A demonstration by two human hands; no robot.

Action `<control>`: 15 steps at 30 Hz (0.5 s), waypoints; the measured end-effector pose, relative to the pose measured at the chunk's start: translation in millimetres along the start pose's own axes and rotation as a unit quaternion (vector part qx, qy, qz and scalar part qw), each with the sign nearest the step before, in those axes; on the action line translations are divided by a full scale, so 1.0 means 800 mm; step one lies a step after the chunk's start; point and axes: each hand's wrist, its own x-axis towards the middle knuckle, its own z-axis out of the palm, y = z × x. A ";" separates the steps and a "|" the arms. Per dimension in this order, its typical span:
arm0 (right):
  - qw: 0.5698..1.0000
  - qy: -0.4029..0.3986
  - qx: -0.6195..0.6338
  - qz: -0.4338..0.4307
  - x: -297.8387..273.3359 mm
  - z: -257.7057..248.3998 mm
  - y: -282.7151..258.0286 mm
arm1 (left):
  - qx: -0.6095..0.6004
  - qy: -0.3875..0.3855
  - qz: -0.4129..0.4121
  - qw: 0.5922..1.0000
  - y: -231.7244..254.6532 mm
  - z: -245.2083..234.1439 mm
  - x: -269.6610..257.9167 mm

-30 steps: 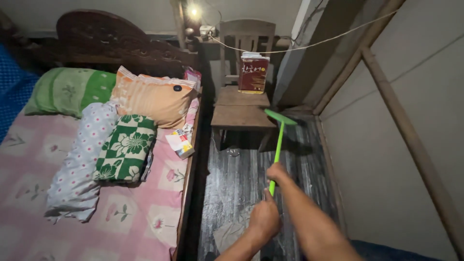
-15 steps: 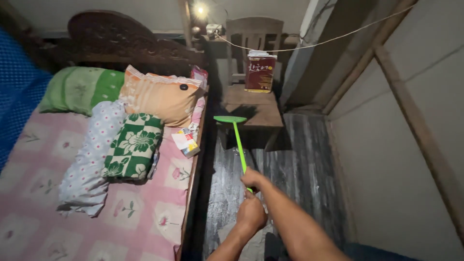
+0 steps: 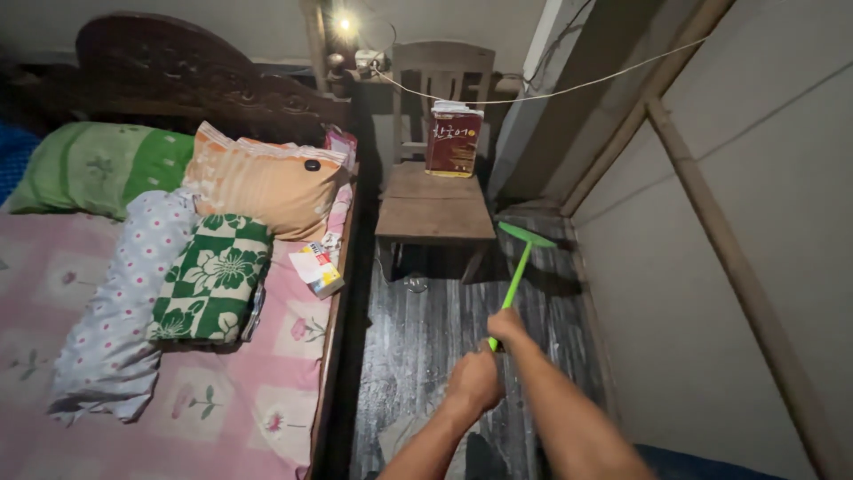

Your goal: The recorder is repairing or modifying a pull-string switch for a light bulb in a bedroom.

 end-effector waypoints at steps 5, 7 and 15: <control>0.996 0.057 -0.001 -0.066 0.030 0.044 -0.036 | 0.039 0.045 -0.020 0.998 -0.004 -0.024 -0.008; 0.992 0.063 -0.024 -0.106 0.003 0.048 -0.065 | 0.050 0.067 -0.028 0.996 -0.019 -0.022 -0.011; 0.972 -0.165 -0.092 -0.142 -0.052 0.078 -0.070 | 0.024 0.066 -0.103 0.992 -0.033 -0.004 -0.035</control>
